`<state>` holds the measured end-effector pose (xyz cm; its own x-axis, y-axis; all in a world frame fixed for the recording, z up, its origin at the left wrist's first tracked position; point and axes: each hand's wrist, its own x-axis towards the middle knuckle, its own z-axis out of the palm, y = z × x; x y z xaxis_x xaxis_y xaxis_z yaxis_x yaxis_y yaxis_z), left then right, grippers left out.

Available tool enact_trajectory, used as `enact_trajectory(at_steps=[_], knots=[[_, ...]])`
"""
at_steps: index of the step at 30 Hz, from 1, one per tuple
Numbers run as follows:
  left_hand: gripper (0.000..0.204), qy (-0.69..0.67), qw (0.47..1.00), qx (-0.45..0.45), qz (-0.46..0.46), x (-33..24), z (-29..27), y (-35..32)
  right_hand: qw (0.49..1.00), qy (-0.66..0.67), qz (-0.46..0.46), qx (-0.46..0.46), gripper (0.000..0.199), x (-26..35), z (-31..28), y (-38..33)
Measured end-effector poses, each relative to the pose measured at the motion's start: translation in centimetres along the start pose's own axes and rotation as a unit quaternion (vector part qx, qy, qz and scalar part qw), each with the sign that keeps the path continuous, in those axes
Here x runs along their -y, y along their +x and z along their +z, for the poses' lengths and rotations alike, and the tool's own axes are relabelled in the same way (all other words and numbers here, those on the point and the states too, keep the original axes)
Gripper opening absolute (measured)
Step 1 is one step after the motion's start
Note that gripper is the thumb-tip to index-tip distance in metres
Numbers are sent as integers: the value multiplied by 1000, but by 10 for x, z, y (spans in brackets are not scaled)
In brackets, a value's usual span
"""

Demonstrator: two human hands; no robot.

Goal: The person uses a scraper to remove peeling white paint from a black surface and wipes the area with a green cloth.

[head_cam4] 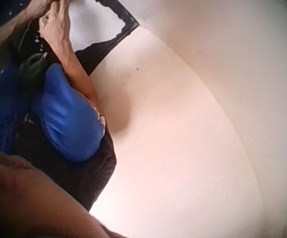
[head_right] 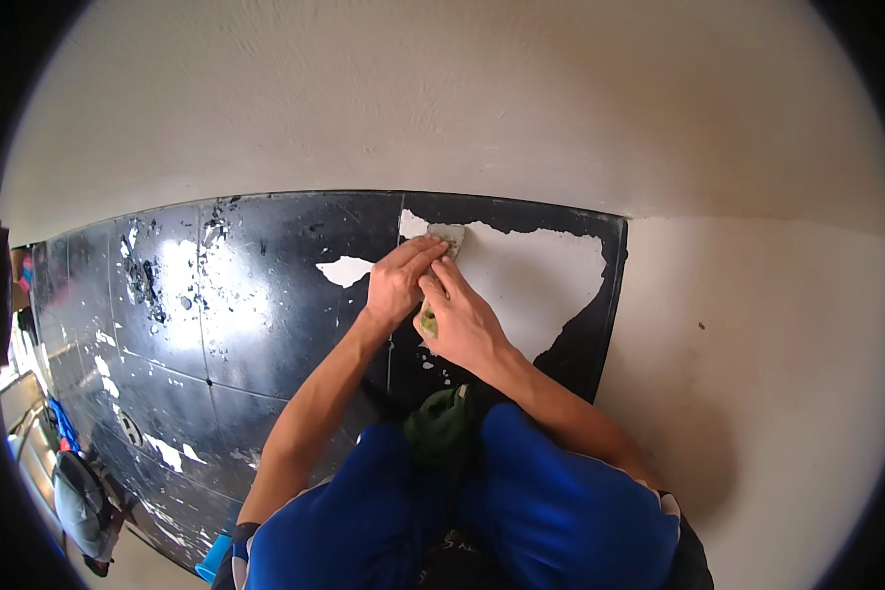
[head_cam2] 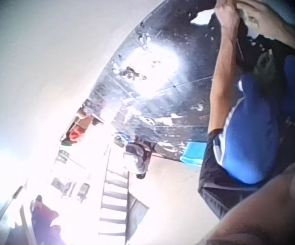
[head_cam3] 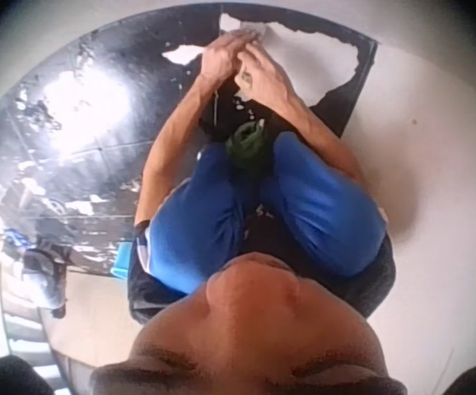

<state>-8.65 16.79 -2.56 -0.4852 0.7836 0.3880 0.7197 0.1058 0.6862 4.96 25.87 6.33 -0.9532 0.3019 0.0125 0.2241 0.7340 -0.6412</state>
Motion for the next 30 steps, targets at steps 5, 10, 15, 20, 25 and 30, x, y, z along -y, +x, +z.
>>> enact_trajectory(at_steps=[5,10,15,20,25,30], knots=[[39,-4,1000,1,-14,-4,4,3,998,44,-29,20,52,-21,-18,-3],[34,8,1000,0,-1,-10,10,8,990,133,34,4,61,-19,-57,-2],[32,43,999,-4,5,-16,16,16,933,315,153,-85,53,-38,-37,-27],[31,65,998,-8,-1,-14,16,16,930,300,167,-129,39,-42,-33,-13],[30,78,996,-48,-19,4,1,16,939,296,137,-105,40,-36,-28,11],[30,56,998,-15,21,-22,13,8,928,307,153,-147,40,-33,-40,-23]])
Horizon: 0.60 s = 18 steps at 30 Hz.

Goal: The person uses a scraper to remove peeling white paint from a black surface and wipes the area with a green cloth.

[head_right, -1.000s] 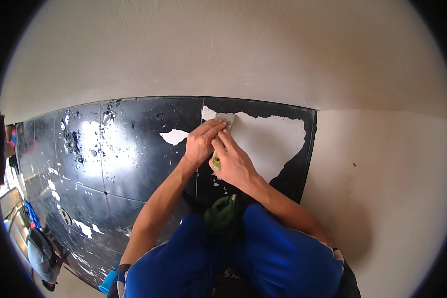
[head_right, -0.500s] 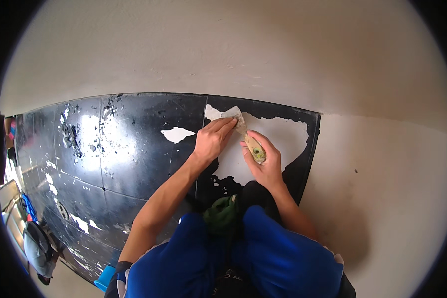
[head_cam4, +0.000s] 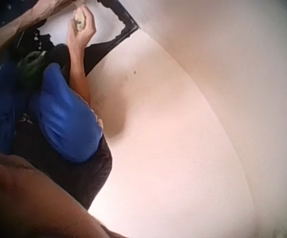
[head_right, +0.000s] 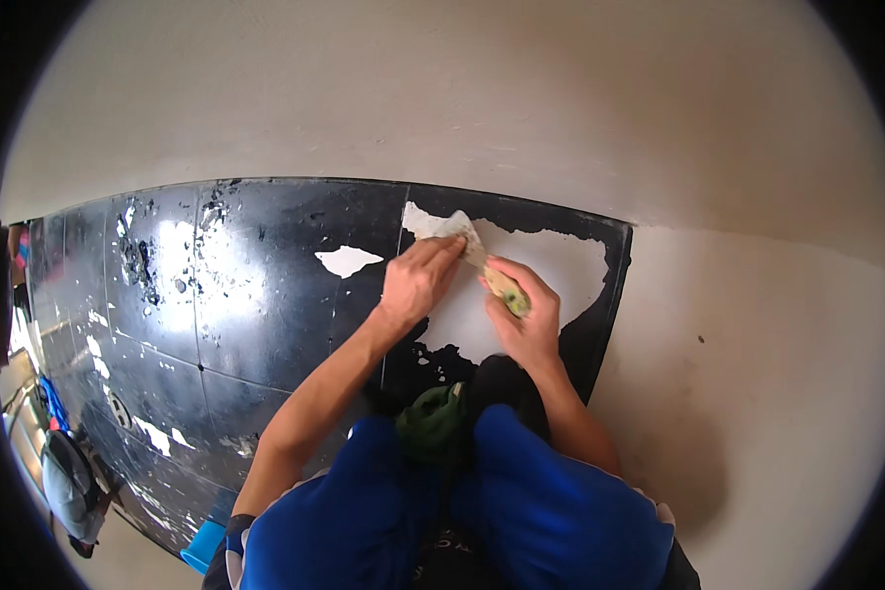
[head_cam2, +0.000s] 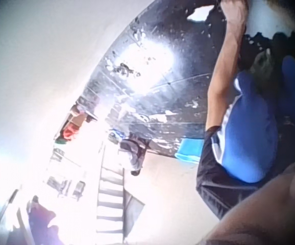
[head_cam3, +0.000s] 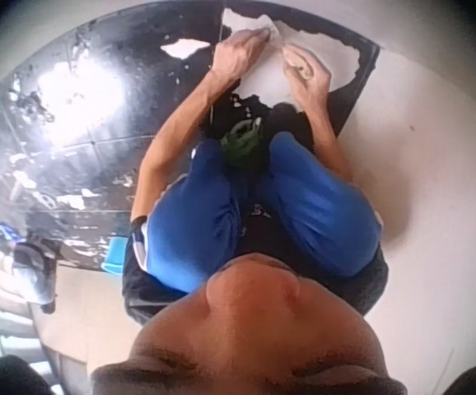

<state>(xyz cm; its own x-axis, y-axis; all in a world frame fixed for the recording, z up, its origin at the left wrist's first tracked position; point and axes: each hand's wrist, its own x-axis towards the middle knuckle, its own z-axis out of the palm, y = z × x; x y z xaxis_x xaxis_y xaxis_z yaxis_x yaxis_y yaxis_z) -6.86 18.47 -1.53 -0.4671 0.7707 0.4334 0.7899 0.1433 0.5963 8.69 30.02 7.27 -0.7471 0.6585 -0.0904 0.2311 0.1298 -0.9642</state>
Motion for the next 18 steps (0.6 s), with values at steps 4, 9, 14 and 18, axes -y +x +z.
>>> enact_trajectory(at_steps=[4,9,14,18], knots=[[34,-8,1000,28,-1,-8,7,-6,999,-27,34,-3,40,0,-9,-12],[36,-32,999,10,-31,10,-1,2,996,-81,-42,-2,41,-16,6,2],[32,-32,997,-32,-57,22,-15,5,979,-140,-138,48,46,8,30,19],[31,-24,998,-16,-53,21,-19,-4,970,-179,-139,89,54,5,34,2]])
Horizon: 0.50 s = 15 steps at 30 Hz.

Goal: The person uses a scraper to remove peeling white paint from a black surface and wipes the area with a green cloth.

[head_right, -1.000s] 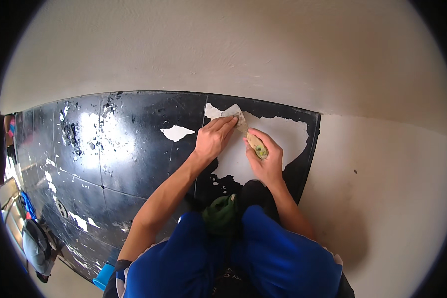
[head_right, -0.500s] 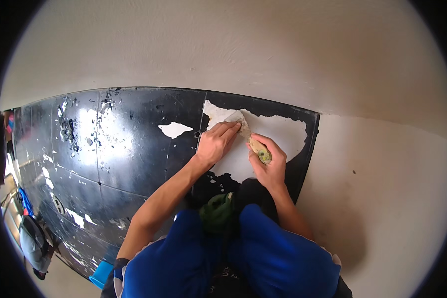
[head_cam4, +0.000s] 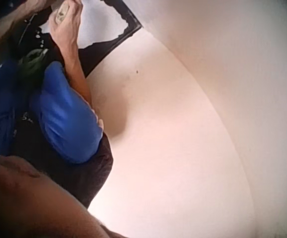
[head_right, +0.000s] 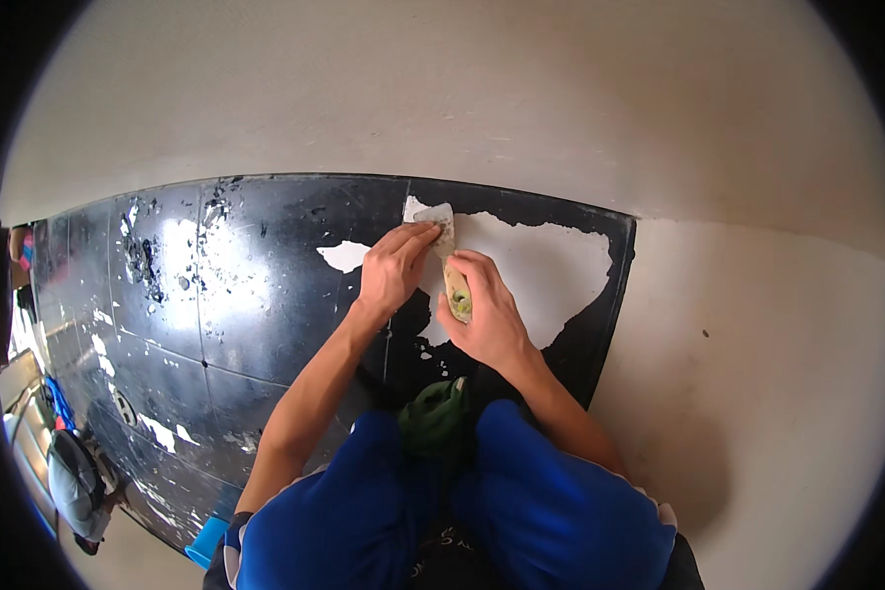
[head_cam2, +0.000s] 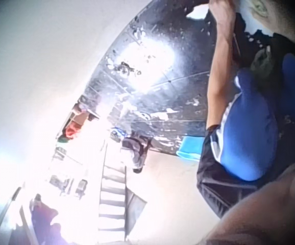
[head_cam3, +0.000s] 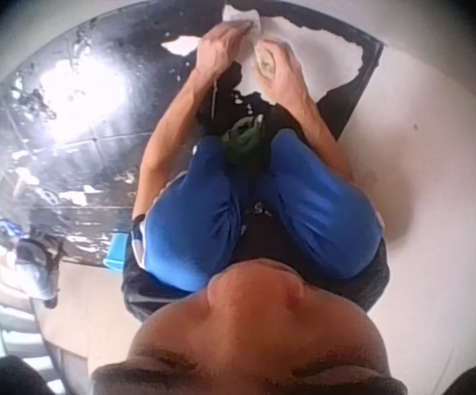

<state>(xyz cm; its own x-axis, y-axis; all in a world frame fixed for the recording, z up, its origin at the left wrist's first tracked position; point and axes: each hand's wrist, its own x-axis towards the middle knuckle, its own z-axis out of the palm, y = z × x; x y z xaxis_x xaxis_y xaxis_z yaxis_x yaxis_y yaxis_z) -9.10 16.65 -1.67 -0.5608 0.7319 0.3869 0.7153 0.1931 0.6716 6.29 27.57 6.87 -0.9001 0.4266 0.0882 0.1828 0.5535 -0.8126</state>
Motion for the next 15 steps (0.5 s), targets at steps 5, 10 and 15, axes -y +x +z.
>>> enact_trajectory(at_steps=[5,10,15], knots=[[29,-3,1000,-7,-8,3,-1,-1,999,25,-19,14,50,-8,6,7],[32,23,999,-41,-3,18,-9,17,998,43,-36,5,42,-5,11,40],[33,-10,1000,11,22,-11,-8,-12,999,33,-39,14,45,5,-13,3]])
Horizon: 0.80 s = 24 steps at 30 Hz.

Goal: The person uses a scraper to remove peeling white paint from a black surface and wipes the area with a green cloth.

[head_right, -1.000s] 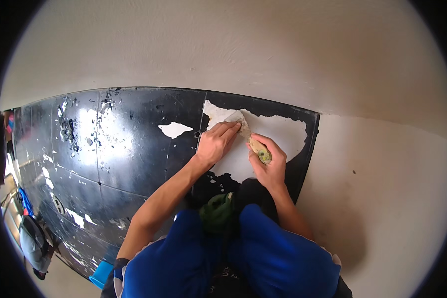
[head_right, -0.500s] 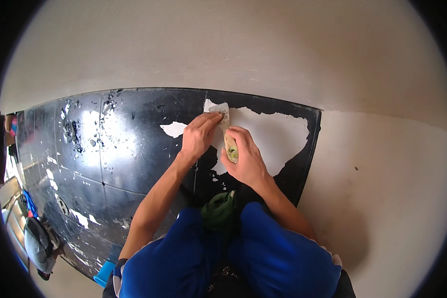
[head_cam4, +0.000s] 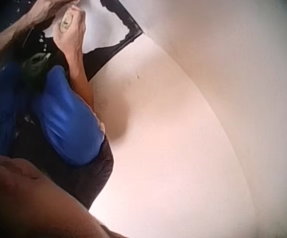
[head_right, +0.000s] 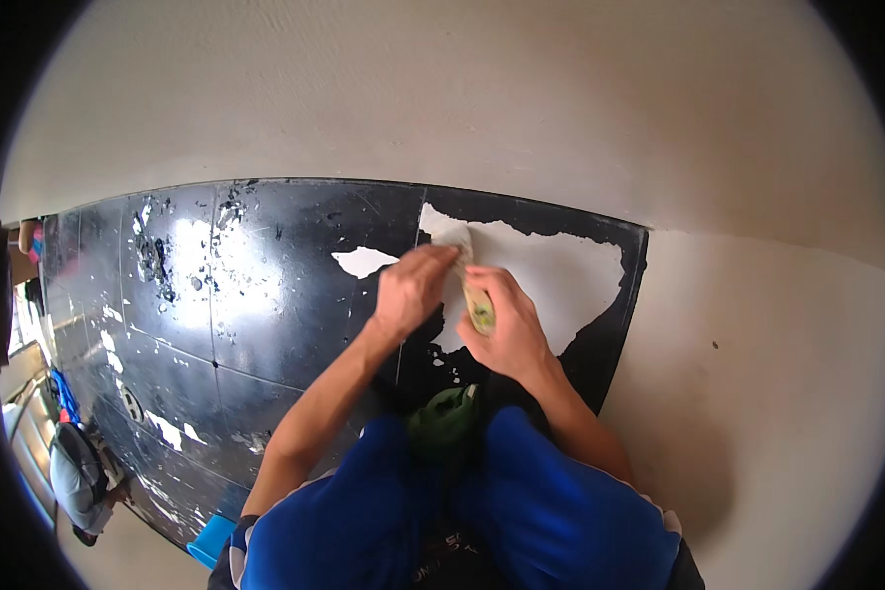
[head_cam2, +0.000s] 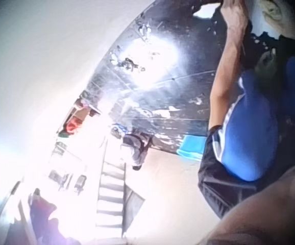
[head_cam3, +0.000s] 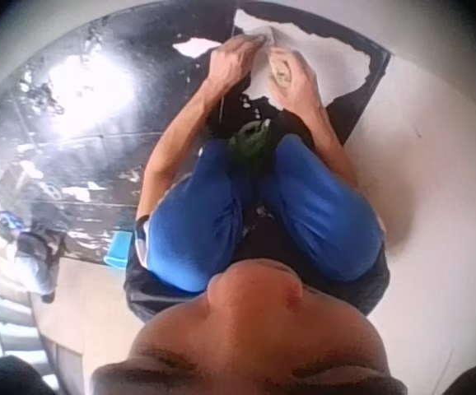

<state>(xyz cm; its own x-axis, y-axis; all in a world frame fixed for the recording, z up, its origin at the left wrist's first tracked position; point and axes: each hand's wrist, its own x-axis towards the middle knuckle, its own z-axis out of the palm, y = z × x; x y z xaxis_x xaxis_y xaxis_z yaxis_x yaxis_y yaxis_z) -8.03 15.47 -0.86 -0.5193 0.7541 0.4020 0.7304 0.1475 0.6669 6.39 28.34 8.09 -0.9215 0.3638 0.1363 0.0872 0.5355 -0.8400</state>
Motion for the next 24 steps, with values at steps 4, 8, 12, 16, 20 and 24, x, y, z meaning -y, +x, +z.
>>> enact_trajectory(at_steps=[4,8,12,16,20,24], knots=[[35,-35,998,42,-16,-17,15,-3,998,-39,23,-31,46,-4,-4,-24],[37,-30,999,4,17,16,14,28,995,-59,28,-69,39,-4,17,14],[33,-36,999,31,-4,15,10,27,995,-71,47,-57,42,4,17,18],[39,-34,999,31,18,8,13,15,995,-84,11,-58,43,1,25,-6],[38,-18,998,51,-17,23,6,39,993,-92,14,-78,41,-6,34,19],[35,-21,999,44,1,18,8,28,993,-80,71,-54,46,1,28,10]])
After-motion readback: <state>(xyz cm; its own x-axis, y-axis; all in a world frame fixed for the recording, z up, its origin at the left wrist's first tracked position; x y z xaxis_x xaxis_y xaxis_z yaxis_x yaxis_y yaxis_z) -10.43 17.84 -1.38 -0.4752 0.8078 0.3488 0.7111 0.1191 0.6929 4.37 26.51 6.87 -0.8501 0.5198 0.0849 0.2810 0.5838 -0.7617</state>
